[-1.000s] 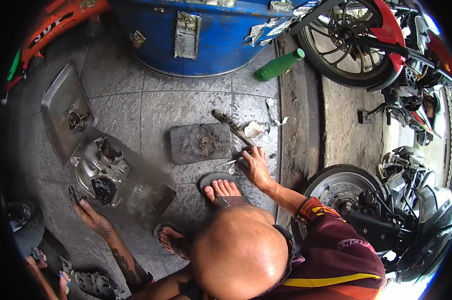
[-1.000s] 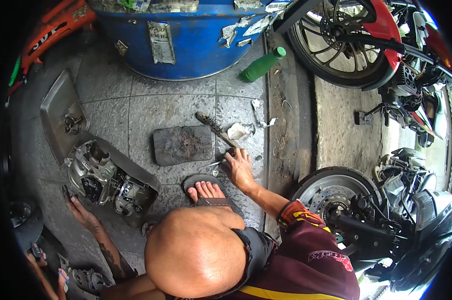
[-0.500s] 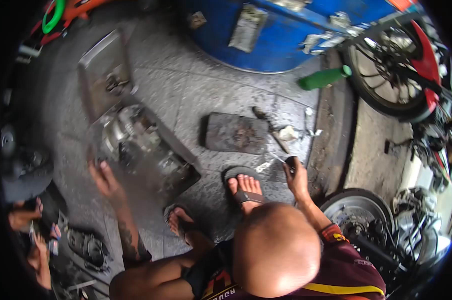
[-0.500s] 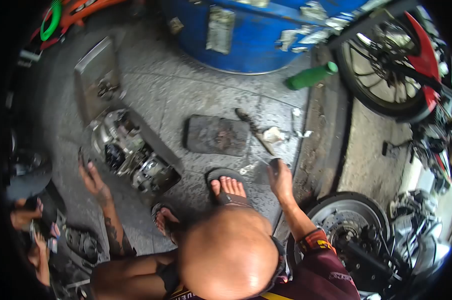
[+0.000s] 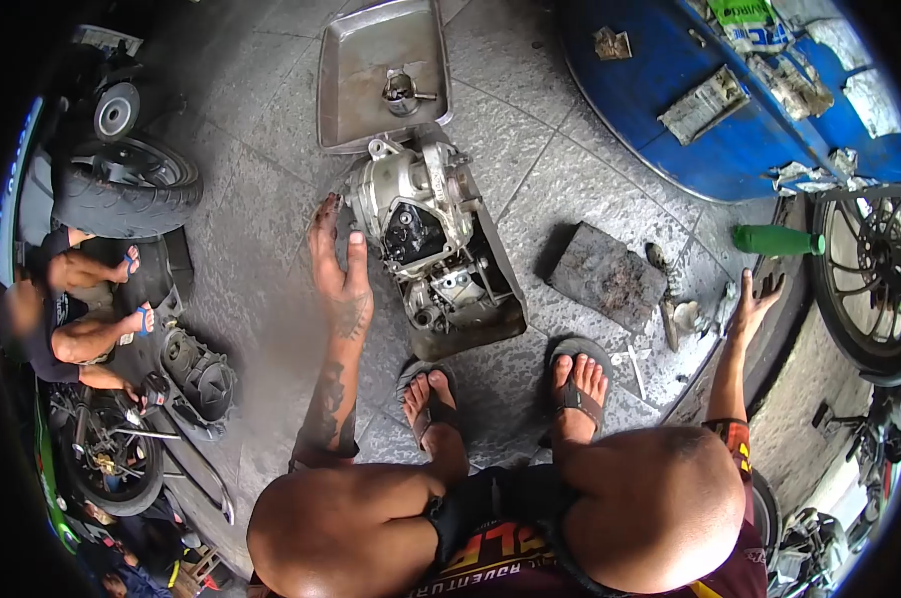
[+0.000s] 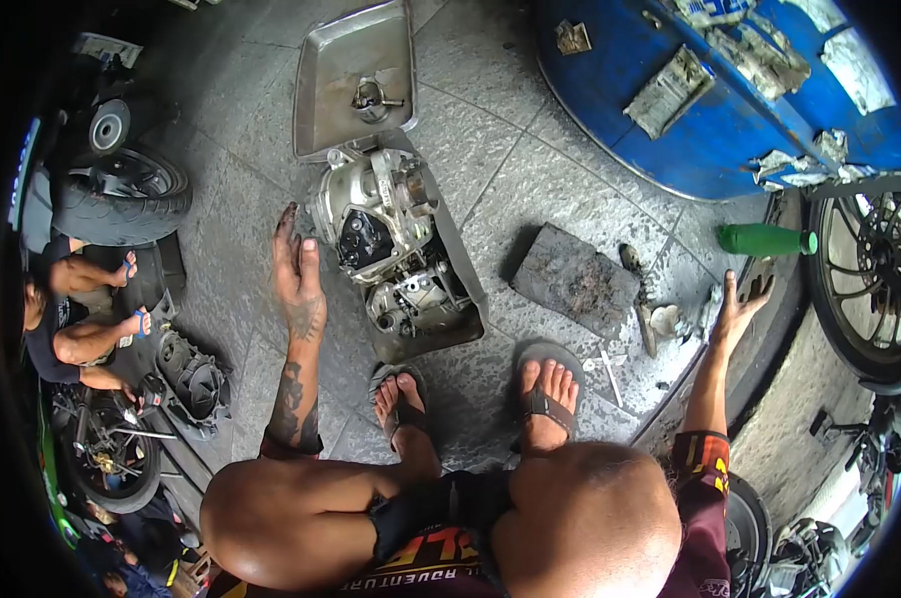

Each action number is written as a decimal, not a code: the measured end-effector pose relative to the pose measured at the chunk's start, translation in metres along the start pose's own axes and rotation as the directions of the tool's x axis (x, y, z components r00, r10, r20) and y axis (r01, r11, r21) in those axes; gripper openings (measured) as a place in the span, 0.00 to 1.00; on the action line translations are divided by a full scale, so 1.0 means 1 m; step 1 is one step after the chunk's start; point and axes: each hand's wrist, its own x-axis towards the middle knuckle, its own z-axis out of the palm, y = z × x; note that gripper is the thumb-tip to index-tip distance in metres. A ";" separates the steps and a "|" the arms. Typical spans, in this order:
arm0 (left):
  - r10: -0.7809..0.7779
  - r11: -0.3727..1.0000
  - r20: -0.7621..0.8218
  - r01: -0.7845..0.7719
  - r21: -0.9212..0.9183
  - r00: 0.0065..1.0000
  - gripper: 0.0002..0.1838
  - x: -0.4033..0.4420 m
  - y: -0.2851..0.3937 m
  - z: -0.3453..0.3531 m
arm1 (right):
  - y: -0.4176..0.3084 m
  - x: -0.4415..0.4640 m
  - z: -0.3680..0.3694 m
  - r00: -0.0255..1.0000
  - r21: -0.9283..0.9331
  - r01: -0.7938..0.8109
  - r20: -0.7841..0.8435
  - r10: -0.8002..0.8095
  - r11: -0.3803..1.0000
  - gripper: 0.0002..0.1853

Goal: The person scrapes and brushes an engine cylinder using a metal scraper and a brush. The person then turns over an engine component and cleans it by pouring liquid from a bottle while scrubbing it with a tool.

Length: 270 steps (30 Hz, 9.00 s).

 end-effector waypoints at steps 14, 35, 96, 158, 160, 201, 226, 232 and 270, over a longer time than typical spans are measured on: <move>-0.043 0.967 -0.004 0.043 0.249 0.999 0.36 -0.038 -0.026 0.017 | 0.073 0.097 0.011 0.994 -0.145 0.049 0.100 -0.035 0.988 0.36; 0.135 0.966 0.099 -0.109 -0.234 0.986 0.25 0.002 0.051 0.021 | -0.363 -0.067 0.058 0.167 0.073 0.839 0.908 -0.383 0.540 0.33; 0.118 0.670 0.180 0.055 -0.740 0.977 0.24 0.046 0.060 -0.015 | -0.029 -0.216 -0.034 0.792 -0.595 0.441 0.610 0.021 0.672 0.22; -0.075 0.617 -0.062 -0.002 -0.787 0.995 0.30 0.043 0.061 -0.014 | -0.384 -0.139 0.185 -0.114 0.411 0.585 0.895 -0.431 0.699 0.11; -0.090 0.614 -0.088 -0.015 -0.789 0.992 0.30 0.040 0.055 -0.011 | -0.379 -0.144 0.187 -0.109 0.455 0.597 0.862 -0.495 0.661 0.12; -0.596 0.017 0.055 0.081 -0.997 0.801 0.31 -0.004 0.024 -0.027 | -0.357 -0.125 0.202 -0.026 0.404 0.475 0.895 -0.446 0.782 0.15; -0.628 -0.032 0.108 0.112 -0.993 0.771 0.31 -0.005 0.022 -0.018 | -0.367 -0.138 0.206 -0.037 0.466 0.627 0.818 -0.574 0.624 0.11; -0.634 -0.020 0.107 0.122 -0.992 0.766 0.34 -0.002 0.027 -0.016 | -0.377 -0.142 0.186 -0.075 0.405 0.670 0.871 -0.486 0.622 0.08; -0.580 -0.128 0.113 0.047 -0.991 0.807 0.36 0.000 0.030 0.019 | -0.371 -0.154 0.173 -0.040 0.364 0.738 0.864 -0.502 0.568 0.07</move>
